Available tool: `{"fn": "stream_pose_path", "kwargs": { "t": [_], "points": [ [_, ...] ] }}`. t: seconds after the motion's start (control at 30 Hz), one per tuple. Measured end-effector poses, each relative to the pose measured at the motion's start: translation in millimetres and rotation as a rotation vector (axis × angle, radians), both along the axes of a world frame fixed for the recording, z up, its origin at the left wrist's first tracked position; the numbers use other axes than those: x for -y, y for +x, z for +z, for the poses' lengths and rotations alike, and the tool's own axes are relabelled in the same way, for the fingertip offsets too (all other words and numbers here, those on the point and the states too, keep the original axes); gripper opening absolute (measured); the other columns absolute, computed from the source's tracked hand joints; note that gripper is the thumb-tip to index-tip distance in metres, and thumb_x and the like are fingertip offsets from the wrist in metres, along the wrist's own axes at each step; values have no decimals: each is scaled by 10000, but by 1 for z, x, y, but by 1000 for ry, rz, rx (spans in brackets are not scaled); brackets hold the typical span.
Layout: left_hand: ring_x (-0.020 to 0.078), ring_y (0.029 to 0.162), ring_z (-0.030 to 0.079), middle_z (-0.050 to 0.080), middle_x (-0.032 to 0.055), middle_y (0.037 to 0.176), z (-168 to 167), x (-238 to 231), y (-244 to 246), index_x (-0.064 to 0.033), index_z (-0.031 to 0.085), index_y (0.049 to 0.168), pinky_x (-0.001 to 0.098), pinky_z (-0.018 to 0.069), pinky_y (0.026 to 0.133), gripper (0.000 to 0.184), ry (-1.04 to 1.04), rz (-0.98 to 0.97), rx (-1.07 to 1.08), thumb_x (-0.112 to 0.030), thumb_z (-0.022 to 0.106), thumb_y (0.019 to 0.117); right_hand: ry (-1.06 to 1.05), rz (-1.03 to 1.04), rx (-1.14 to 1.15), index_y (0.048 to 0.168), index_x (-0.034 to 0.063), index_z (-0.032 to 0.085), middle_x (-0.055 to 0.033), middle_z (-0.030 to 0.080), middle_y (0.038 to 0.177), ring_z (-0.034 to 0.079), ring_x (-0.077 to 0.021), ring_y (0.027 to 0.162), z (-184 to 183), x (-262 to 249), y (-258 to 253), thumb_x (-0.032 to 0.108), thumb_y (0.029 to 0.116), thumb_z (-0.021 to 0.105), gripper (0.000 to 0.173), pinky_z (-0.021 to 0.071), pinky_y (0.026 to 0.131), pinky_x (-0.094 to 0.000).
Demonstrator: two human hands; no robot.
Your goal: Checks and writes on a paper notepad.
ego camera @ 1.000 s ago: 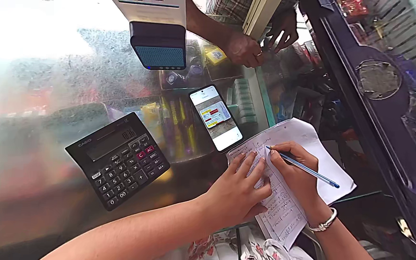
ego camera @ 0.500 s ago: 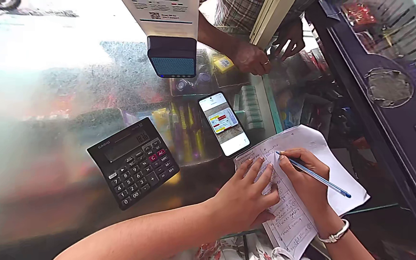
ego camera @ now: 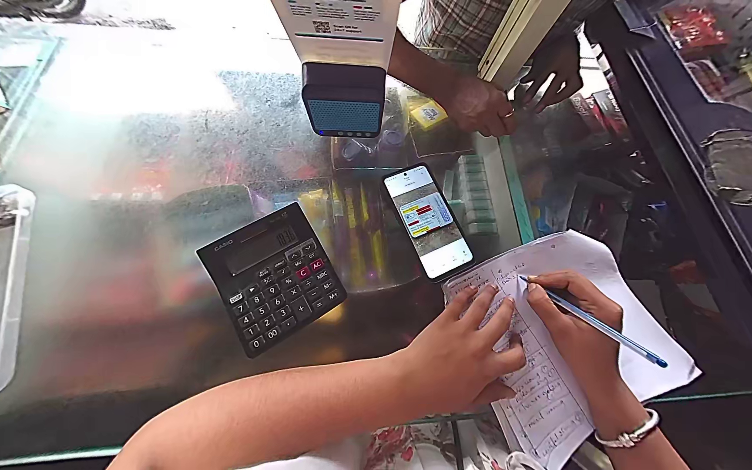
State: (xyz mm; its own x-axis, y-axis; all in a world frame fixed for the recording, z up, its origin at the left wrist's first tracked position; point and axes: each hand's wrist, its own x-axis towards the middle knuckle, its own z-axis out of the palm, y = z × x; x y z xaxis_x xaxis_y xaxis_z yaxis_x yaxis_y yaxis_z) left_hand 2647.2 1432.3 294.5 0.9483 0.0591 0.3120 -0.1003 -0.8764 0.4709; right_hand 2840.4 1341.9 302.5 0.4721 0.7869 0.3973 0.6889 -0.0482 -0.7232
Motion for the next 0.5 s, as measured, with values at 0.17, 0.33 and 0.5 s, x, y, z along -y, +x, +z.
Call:
{"fn": "stream_pose_path", "kwargs": {
  "t": [0.17, 0.33, 0.5],
  "points": [
    [465, 1432, 409, 490, 243, 1506, -1, 1, 0, -164, 689, 1268, 608, 346, 1148, 437, 9, 3, -4, -466, 636, 957, 1, 1, -9, 850, -6, 705, 17, 685, 823, 612, 82, 754, 1, 0, -1, 138, 853, 665, 150, 504, 688, -68],
    [468, 1428, 415, 494, 240, 1505, 0, 1, 0, -172, 694, 1264, 611, 345, 1147, 430, 17, 6, -5, -464, 639, 954, -1, 2, -8, 842, -7, 698, 12, 679, 817, 608, 83, 743, 0, 0, -1, 139, 850, 660, 151, 497, 677, -63],
    [451, 1429, 422, 494, 229, 1511, 0, 1, 0, -176, 689, 1277, 604, 346, 1148, 453, 47, 16, -4, -490, 622, 957, 22, -27, -21, 855, -17, 699, 7, 685, 830, 616, 75, 749, -1, 0, -2, 106, 845, 654, 131, 507, 683, -69]
  ]
}}
